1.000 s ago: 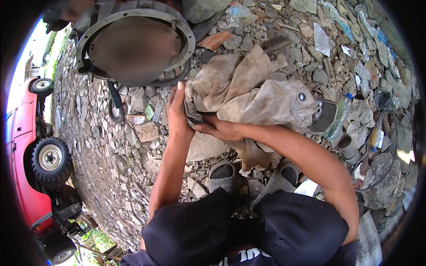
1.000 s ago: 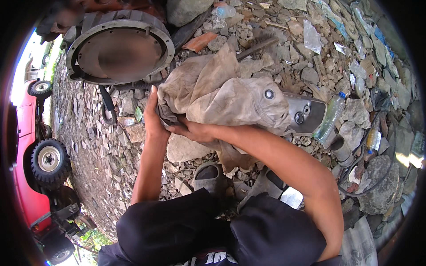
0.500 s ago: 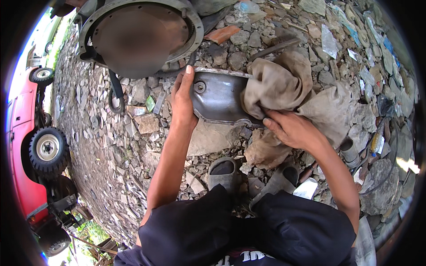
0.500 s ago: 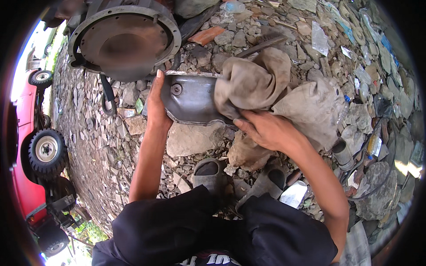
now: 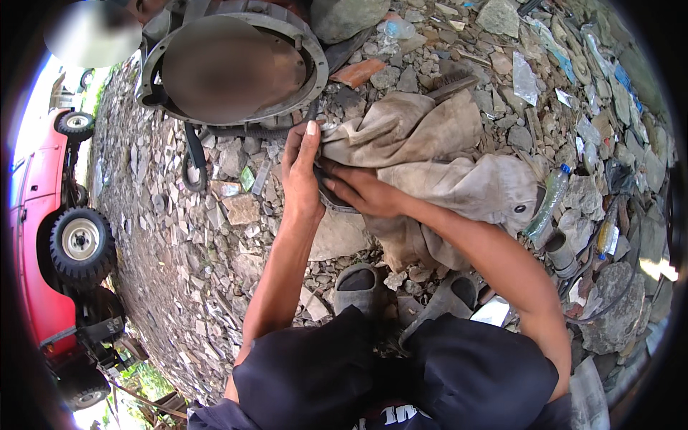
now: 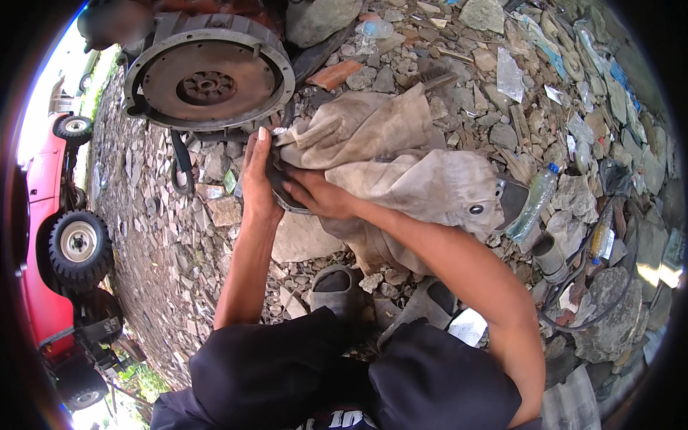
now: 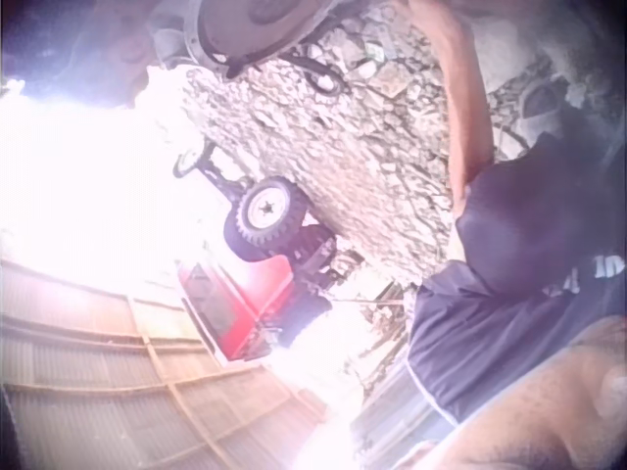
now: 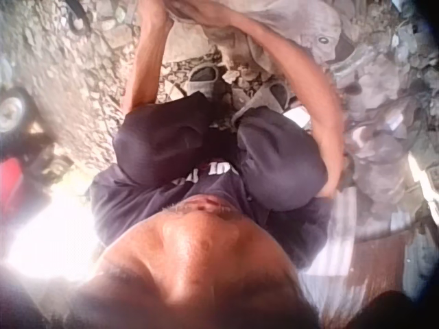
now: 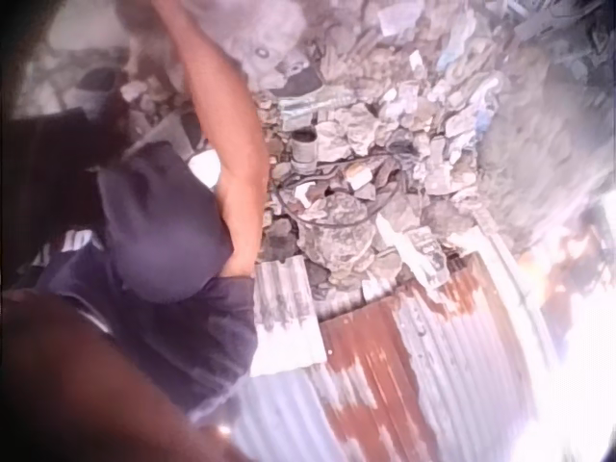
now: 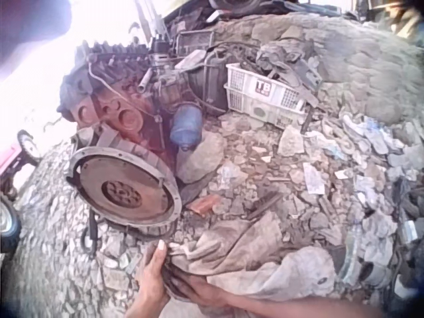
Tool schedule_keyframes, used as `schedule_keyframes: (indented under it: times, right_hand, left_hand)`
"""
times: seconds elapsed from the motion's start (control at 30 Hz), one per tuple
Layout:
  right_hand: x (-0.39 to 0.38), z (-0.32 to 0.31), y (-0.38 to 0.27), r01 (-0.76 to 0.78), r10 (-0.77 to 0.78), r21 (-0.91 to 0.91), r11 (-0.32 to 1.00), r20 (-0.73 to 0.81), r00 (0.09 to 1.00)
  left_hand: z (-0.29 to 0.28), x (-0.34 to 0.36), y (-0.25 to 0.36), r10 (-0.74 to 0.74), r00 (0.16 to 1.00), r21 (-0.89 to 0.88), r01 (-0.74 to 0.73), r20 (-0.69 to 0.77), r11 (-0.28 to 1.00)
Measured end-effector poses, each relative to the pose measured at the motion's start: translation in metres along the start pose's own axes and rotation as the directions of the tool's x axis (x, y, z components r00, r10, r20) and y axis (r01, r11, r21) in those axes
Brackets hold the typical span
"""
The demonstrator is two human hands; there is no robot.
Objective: The person cleans a valve cover with liquid from a bottle and a brush tool, wipes the part with a cloth, and then places it onto an engine block and fits it into place by hand.
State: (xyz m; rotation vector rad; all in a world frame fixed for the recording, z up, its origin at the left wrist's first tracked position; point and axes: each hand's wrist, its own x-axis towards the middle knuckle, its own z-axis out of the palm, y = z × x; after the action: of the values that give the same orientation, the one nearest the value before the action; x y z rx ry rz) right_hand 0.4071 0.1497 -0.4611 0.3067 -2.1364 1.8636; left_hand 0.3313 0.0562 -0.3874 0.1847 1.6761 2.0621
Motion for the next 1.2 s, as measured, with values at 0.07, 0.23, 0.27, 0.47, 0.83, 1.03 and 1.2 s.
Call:
schedule_keyframes:
  times: [0.07, 0.23, 0.27, 0.47, 0.83, 1.03, 1.2]
  right_hand:
    - [0.000, -0.003, 0.001, -0.027, 0.020, -0.109, 0.994, -0.068, 0.997]
    - [-0.019, -0.005, 0.008, -0.073, 0.004, -0.314, 0.947, -0.216, 0.976]
    - [-0.035, -0.015, 0.016, -0.078, 0.001, -0.330, 0.941, -0.229, 0.974]
    - [-0.114, -0.118, -0.036, -0.552, 0.570, -0.422, 0.719, -0.095, 0.816]
    - [-0.192, -0.166, -0.048, -0.793, 0.676, -0.547, 0.268, -0.480, 0.560]
    - [-0.199, -0.164, -0.030, -0.779, 0.639, -0.614, 0.125, -0.551, 0.537]
    - [-0.160, -0.165, -0.078, -0.870, 0.790, -0.020, 0.493, -0.409, 0.457]
  left_hand:
    - [-0.001, 0.003, 0.001, -0.005, 1.000, -0.008, 0.006, 0.026, 1.000]
    - [0.014, 0.004, 0.003, -0.029, 0.999, 0.002, 0.029, -0.023, 1.000]
    - [0.019, 0.006, 0.000, -0.037, 0.999, -0.008, 0.037, -0.023, 0.999]
    - [0.026, 0.009, 0.001, -0.070, 0.989, -0.003, 0.070, -0.132, 0.998]
    - [0.016, 0.025, -0.017, -0.089, 0.996, 0.003, 0.089, -0.003, 0.996]
    - [0.017, 0.023, -0.021, -0.098, 0.995, -0.069, 0.097, -0.014, 0.993]
    - [0.010, 0.014, -0.017, -0.085, 0.992, -0.005, 0.084, -0.091, 0.996]
